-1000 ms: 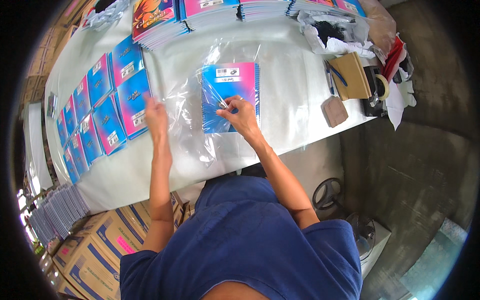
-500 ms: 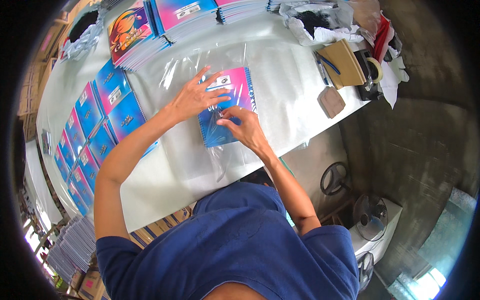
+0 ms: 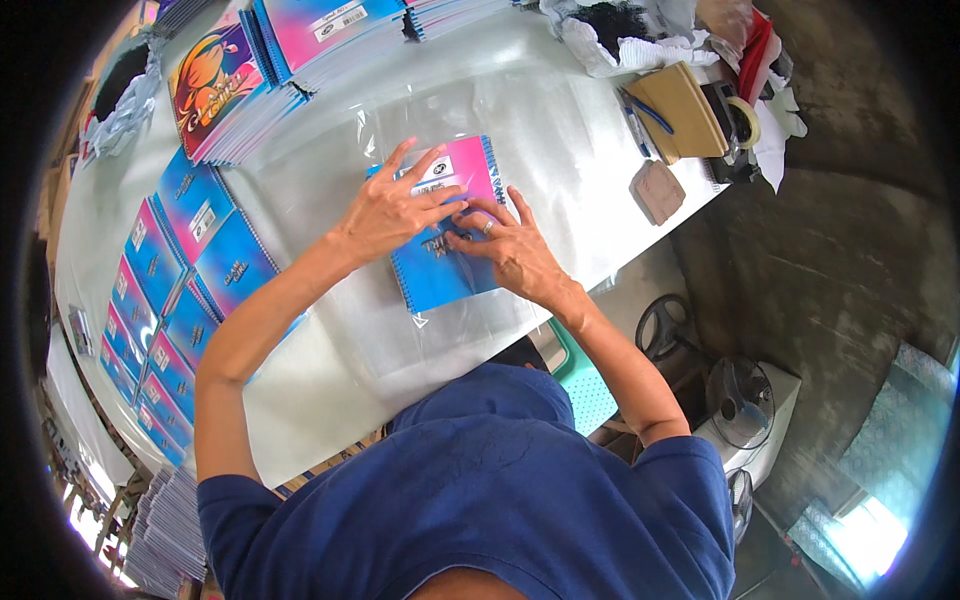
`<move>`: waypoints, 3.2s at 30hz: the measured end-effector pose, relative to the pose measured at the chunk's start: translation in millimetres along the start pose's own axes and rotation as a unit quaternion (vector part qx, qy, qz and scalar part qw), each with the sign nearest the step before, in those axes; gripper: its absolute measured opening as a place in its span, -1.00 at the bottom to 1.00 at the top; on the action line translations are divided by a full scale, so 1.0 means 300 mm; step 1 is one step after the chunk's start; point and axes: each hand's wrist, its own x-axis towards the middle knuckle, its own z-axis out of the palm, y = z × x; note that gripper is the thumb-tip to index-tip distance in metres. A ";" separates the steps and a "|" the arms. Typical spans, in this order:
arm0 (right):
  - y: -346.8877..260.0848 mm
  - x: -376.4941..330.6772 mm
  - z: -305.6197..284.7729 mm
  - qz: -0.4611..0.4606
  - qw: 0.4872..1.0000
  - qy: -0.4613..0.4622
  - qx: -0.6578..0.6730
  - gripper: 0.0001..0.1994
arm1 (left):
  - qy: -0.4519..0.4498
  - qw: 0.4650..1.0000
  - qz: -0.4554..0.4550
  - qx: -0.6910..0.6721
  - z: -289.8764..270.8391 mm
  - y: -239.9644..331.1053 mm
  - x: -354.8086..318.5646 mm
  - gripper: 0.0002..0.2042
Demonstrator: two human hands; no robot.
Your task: The person stacks several spiral notebooks, slides them into a plastic bag, and seals the opening with tape from a dispenser.
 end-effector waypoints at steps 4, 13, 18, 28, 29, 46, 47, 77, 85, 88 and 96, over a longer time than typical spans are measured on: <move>-0.002 0.000 -0.004 -0.001 1.000 0.001 0.003 -0.47 | 0.021 0.998 -0.047 -0.044 0.015 -0.005 -0.002 -0.50; 0.036 -0.028 0.017 -0.038 0.998 0.045 0.015 -0.56 | -0.099 0.956 -0.263 -0.084 -0.005 0.014 0.152 0.05; 0.330 -0.201 -0.201 -0.012 0.945 0.082 0.315 -0.65 | -0.196 0.930 -0.308 -0.033 -0.037 0.063 0.247 0.19; 1.376 -0.664 -0.798 0.488 0.821 0.120 0.272 -0.67 | -0.252 0.894 -0.365 0.058 -0.028 0.103 0.305 0.30; 1.410 -0.670 -0.800 0.467 0.815 0.090 0.330 -0.67 | -0.250 0.893 -0.367 0.066 -0.027 0.104 0.304 0.31; 1.361 -0.883 -0.647 0.470 0.842 0.071 -0.254 -0.81 | -0.168 0.908 -0.380 -0.049 0.037 0.001 0.163 0.34; 1.315 -0.866 -0.650 0.440 0.876 0.054 -0.189 -0.79 | -0.169 0.905 -0.385 -0.058 0.049 -0.005 0.170 0.33; 0.184 0.146 -0.004 0.301 0.949 -0.050 0.084 -0.04 | 0.045 0.826 -0.555 -0.087 0.039 0.197 -0.068 0.09; 0.234 0.149 0.070 0.206 0.959 0.007 0.196 0.07 | 0.009 0.717 -0.659 -0.226 0.144 0.166 -0.218 -0.06; 0.195 0.107 0.054 0.198 0.925 0.064 0.319 0.11 | -0.044 0.767 -0.603 -0.216 0.135 0.191 -0.214 -0.14; -0.012 -0.074 -0.088 0.145 0.831 0.122 0.523 0.05 | 0.200 0.534 -0.445 -0.691 -0.071 0.270 -0.201 -0.10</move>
